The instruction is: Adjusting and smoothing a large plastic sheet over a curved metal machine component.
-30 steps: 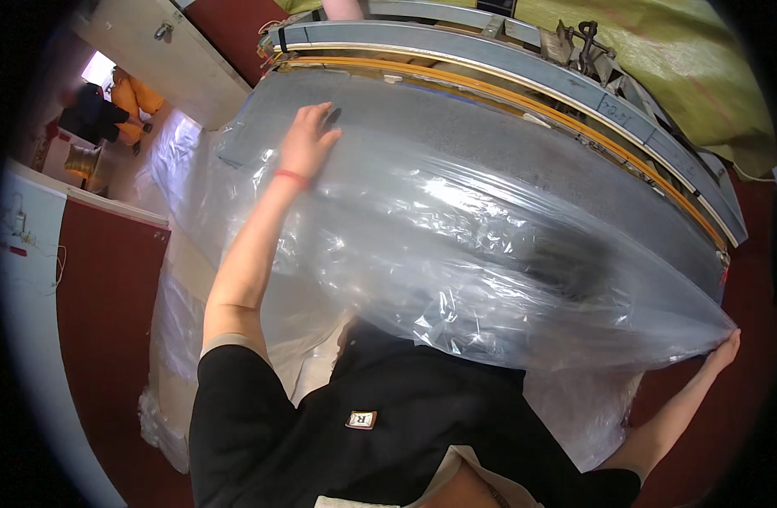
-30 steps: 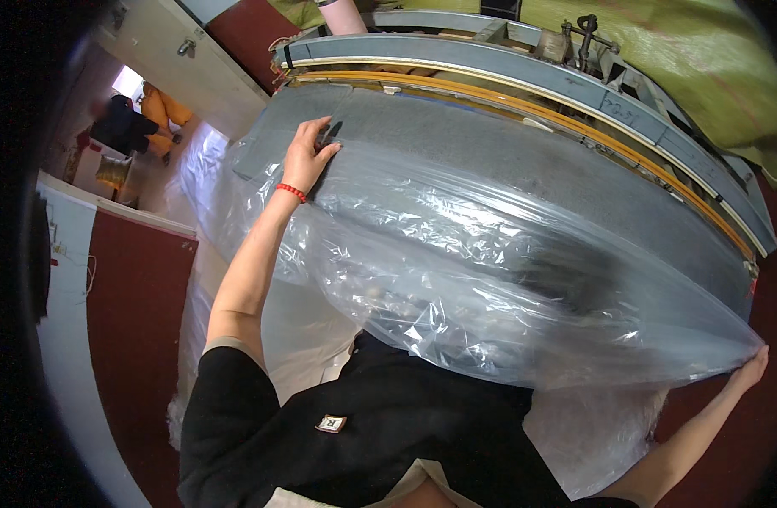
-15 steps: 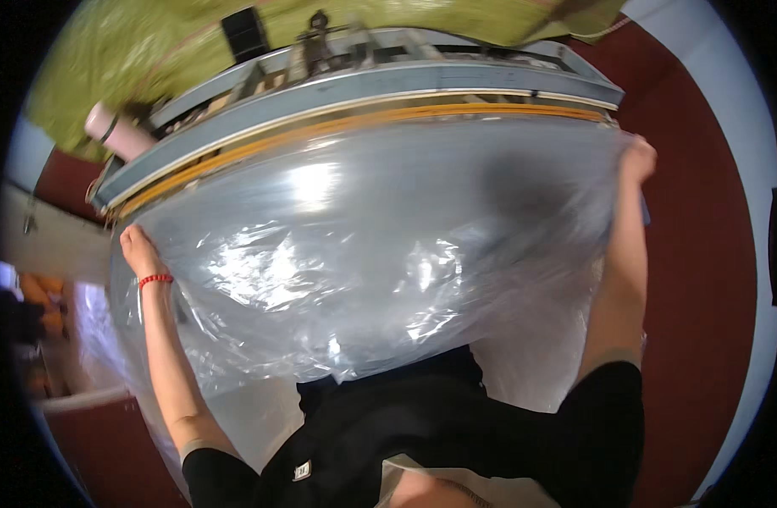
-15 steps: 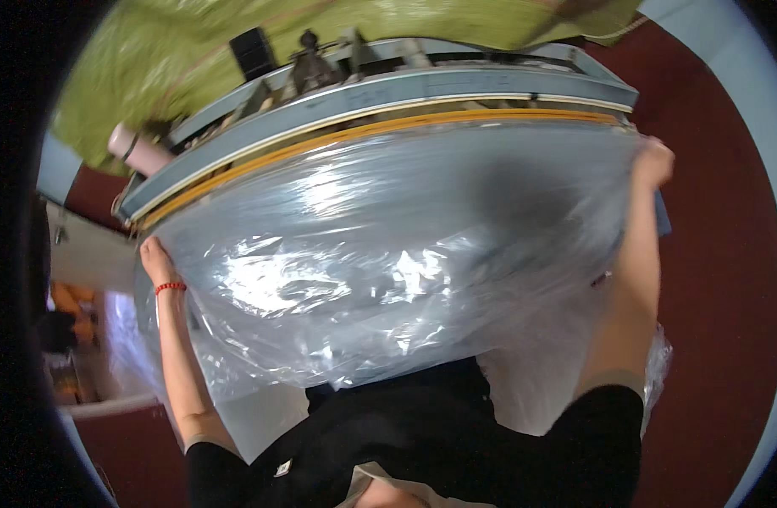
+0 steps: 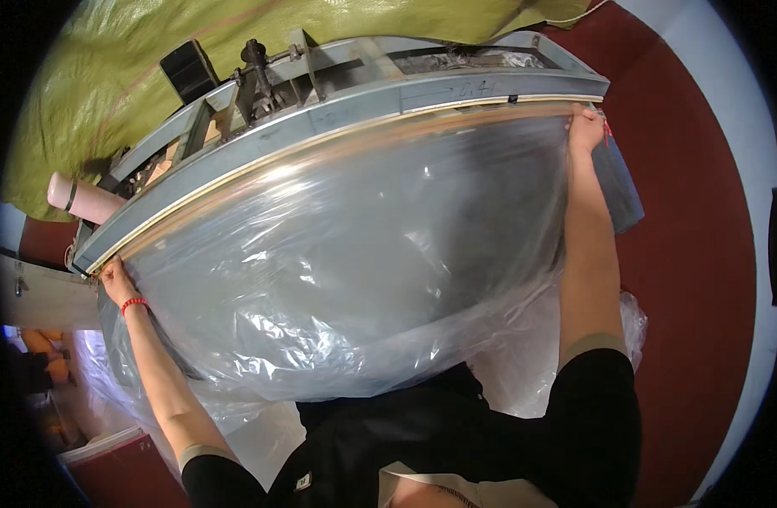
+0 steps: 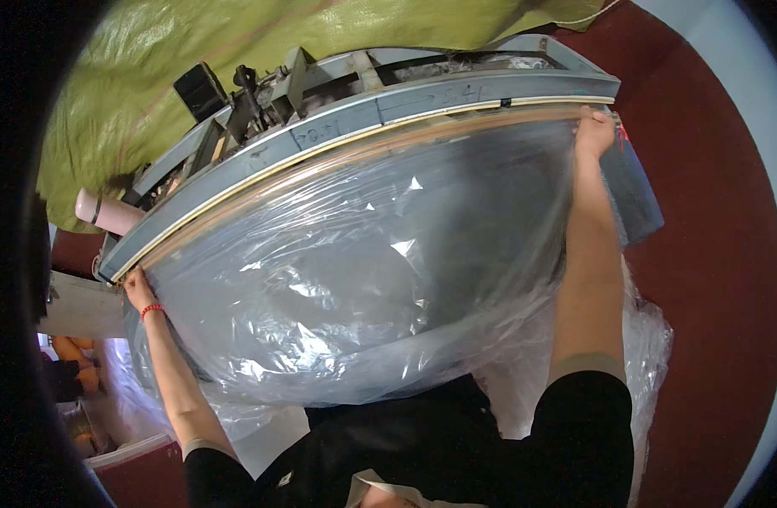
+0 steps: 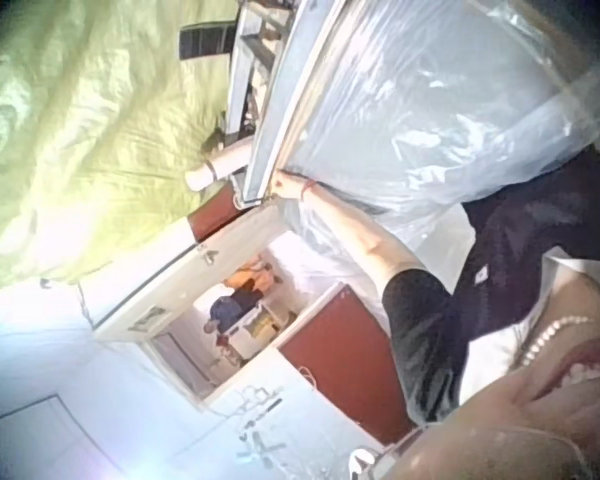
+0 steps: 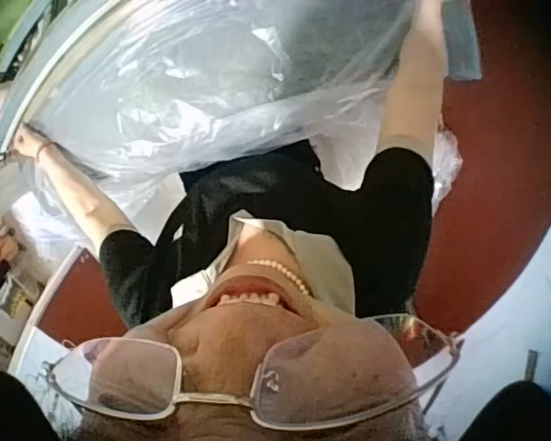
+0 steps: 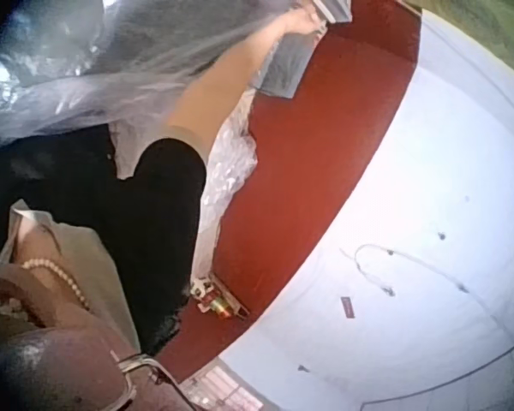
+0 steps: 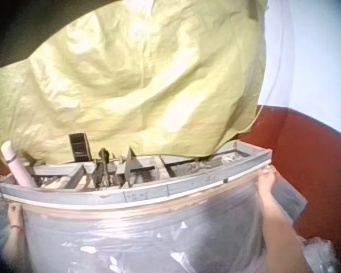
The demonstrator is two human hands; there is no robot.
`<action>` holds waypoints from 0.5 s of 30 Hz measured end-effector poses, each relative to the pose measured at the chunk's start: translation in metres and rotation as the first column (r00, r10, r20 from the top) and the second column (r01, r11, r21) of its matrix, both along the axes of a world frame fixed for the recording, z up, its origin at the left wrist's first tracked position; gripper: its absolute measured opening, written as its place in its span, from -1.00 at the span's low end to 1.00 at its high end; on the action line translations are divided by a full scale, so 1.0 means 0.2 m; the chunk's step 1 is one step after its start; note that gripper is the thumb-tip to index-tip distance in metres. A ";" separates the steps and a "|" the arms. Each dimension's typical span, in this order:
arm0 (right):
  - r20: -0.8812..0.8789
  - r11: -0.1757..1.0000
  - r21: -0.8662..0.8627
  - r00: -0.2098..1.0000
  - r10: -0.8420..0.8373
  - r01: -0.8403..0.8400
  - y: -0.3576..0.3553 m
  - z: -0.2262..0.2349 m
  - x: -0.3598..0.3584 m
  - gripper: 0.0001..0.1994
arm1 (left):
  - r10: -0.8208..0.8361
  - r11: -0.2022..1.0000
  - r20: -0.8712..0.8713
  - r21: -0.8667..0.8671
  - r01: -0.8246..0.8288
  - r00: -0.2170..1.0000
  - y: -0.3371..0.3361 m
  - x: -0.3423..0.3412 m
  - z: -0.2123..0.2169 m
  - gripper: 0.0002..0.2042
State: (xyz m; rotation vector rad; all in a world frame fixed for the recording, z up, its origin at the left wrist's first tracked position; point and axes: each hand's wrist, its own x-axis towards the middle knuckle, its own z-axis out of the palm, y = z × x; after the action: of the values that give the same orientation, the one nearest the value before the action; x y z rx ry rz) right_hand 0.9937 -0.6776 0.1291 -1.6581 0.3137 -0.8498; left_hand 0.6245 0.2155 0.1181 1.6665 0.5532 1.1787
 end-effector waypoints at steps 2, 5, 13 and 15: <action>-0.009 1.000 -0.002 1.000 -0.026 0.026 -0.02 0.05 0.00 -0.84 | -0.043 0.997 -0.177 -0.069 0.031 0.983 -0.07 -0.01 0.06 -0.82; 0.041 0.965 -0.228 0.992 -0.121 0.127 -0.32 0.10 0.07 -0.88 | 0.011 0.958 -0.008 -0.286 -0.013 1.000 -0.20 0.11 0.16 -0.87; -0.167 0.884 -0.235 0.879 -0.446 0.404 0.13 0.34 -0.08 -0.81 | 0.075 0.975 -0.121 -0.198 -0.098 0.990 -0.14 -0.04 0.17 -0.84; 0.103 0.908 -0.272 0.948 -0.302 0.319 0.36 0.49 -0.20 -0.81 | 0.018 0.968 -0.144 -0.245 -0.053 0.989 -0.38 0.00 0.29 -0.88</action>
State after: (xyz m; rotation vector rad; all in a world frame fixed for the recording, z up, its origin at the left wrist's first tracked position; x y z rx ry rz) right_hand 0.9536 -0.6049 0.2269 -1.8757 0.4387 -1.2284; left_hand 0.6242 0.1402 0.1756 1.5355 0.7897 0.9765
